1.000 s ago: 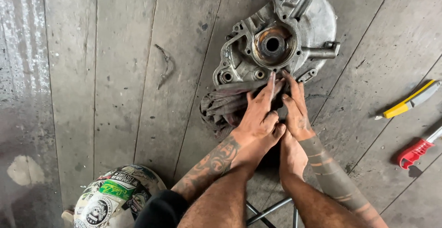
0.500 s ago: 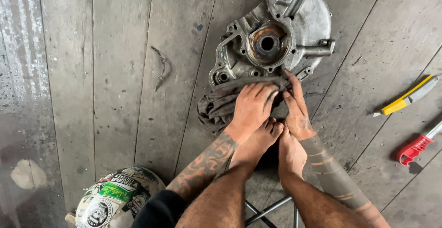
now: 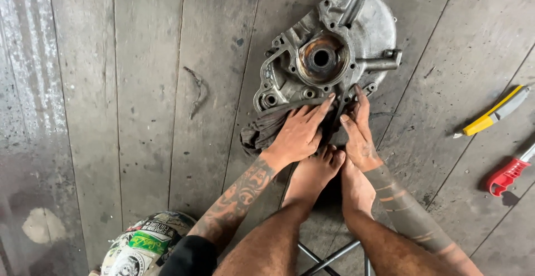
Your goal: The person wipes a large metal mechanical housing with a cloth, cleaning its surfaces and crevices. They rotate the part to access different sides and continue wiping until the end of the clip.
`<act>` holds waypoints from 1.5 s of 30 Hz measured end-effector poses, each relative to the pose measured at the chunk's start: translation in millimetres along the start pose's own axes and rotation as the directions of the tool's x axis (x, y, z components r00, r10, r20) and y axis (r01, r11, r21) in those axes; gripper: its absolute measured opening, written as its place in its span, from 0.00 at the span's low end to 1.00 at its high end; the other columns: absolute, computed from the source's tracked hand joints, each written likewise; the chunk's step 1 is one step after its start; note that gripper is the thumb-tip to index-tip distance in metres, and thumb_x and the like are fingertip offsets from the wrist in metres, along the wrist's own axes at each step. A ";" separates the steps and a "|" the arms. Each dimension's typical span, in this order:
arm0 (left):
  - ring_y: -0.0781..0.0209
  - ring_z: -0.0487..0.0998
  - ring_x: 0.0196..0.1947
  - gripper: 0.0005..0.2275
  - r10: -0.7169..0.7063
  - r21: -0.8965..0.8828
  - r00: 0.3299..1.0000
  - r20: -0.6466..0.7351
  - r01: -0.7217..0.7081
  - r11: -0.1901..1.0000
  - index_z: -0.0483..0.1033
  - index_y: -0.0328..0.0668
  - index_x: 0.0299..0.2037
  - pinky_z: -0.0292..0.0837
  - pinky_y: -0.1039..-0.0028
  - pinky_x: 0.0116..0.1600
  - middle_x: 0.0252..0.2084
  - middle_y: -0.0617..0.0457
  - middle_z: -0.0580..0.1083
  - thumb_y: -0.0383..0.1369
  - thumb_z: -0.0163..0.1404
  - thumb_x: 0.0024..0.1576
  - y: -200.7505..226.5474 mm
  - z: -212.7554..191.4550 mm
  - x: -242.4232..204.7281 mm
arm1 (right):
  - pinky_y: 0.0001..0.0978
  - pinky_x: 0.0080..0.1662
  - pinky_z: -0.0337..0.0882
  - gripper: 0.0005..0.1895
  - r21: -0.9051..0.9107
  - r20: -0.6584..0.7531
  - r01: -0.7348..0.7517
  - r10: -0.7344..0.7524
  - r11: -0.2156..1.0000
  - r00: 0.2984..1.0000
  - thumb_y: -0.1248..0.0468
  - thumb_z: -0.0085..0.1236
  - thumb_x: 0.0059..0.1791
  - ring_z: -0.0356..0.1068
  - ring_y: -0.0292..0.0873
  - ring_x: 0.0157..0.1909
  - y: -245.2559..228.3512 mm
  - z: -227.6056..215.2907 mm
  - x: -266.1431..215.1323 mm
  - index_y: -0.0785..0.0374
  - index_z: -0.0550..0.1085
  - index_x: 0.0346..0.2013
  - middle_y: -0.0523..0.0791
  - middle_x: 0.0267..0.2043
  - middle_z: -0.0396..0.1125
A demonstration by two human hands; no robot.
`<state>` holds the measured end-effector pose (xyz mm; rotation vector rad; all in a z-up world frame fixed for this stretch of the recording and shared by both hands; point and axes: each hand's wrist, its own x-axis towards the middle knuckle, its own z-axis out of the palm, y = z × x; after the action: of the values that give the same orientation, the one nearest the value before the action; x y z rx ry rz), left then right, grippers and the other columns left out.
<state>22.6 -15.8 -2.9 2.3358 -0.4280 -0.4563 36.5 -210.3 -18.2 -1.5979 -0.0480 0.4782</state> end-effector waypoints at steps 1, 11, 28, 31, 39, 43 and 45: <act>0.37 0.71 0.59 0.33 0.012 -0.001 1.000 0.006 -0.012 1.000 0.44 0.43 0.78 0.67 0.49 0.60 0.62 0.37 0.72 0.27 0.40 0.61 0.5 1.5 3.8 | 0.69 0.69 0.44 0.35 -0.002 -0.013 0.001 -0.001 1.000 1.000 0.63 0.37 0.59 0.43 0.62 0.77 -8.3 2.5 0.4 0.57 0.38 0.78 0.56 0.78 0.40; 0.50 0.83 0.45 0.12 -0.254 -0.250 0.816 -0.520 0.139 0.958 0.74 0.54 0.58 0.84 0.63 0.46 0.43 0.54 0.78 0.36 0.51 0.65 21.9 20.1 26.2 | 0.53 0.60 0.59 0.32 0.069 -0.030 0.012 -0.010 0.998 0.999 0.66 0.36 0.61 0.57 0.46 0.50 -31.1 9.0 1.7 0.62 0.41 0.78 0.50 0.47 0.55; 0.51 0.61 0.66 0.40 -0.266 0.400 0.947 -0.179 0.317 0.860 0.40 0.38 0.78 0.55 0.44 0.62 0.68 0.50 0.67 0.30 0.51 0.57 48.4 31.2 17.5 | 0.61 0.67 0.57 0.32 -0.201 -0.029 -0.062 0.058 0.978 0.998 0.63 0.37 0.61 0.64 0.66 0.59 -52.5 5.1 4.0 0.69 0.40 0.77 0.61 0.55 0.61; 0.47 0.62 0.63 0.48 -0.330 0.378 0.938 -0.104 0.344 0.859 0.36 0.37 0.79 0.54 0.42 0.60 0.71 0.48 0.65 0.33 0.58 0.52 63.0 11.2 11.4 | 0.63 0.61 0.62 0.34 0.008 -0.036 -0.031 0.031 0.999 0.999 0.65 0.40 0.60 0.64 0.60 0.48 -10.5 0.7 1.4 0.66 0.39 0.77 0.61 0.49 0.61; 0.56 0.71 0.62 0.27 0.065 0.480 0.970 -0.233 0.056 0.875 0.65 0.44 0.69 0.67 0.63 0.55 0.48 0.53 0.79 0.31 0.44 0.56 21.1 15.8 -34.9 | 0.29 0.41 0.56 0.35 0.084 -0.043 -0.020 0.023 0.996 0.999 0.69 0.42 0.59 0.52 0.36 0.35 -6.4 4.5 -0.4 0.67 0.40 0.77 0.47 0.36 0.52; 0.66 0.75 0.34 0.04 0.152 0.611 0.936 -0.318 0.079 0.787 0.70 0.54 0.33 0.65 0.75 0.23 0.29 0.63 0.72 0.31 0.53 0.58 63.1 44.8 -35.4 | 0.33 0.43 0.59 0.35 -0.023 -0.045 -0.069 0.067 0.997 0.997 0.68 0.45 0.58 0.57 0.39 0.36 1.2 -6.8 -3.3 0.65 0.43 0.77 0.49 0.38 0.58; 0.67 0.74 0.45 0.11 0.003 0.606 0.903 -0.429 0.286 0.742 0.77 0.31 0.43 0.67 0.86 0.43 0.37 0.54 0.76 0.31 0.43 0.67 60.9 -38.1 -21.3 | 0.41 0.45 0.67 0.32 -0.249 -0.072 -0.141 0.127 0.958 0.989 0.67 0.51 0.57 0.68 0.48 0.42 -34.9 -10.0 1.6 0.65 0.53 0.74 0.52 0.45 0.67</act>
<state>9.8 -27.0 70.1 3.0778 -0.2148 0.1726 50.1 -215.8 15.1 -1.8737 0.0437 0.5495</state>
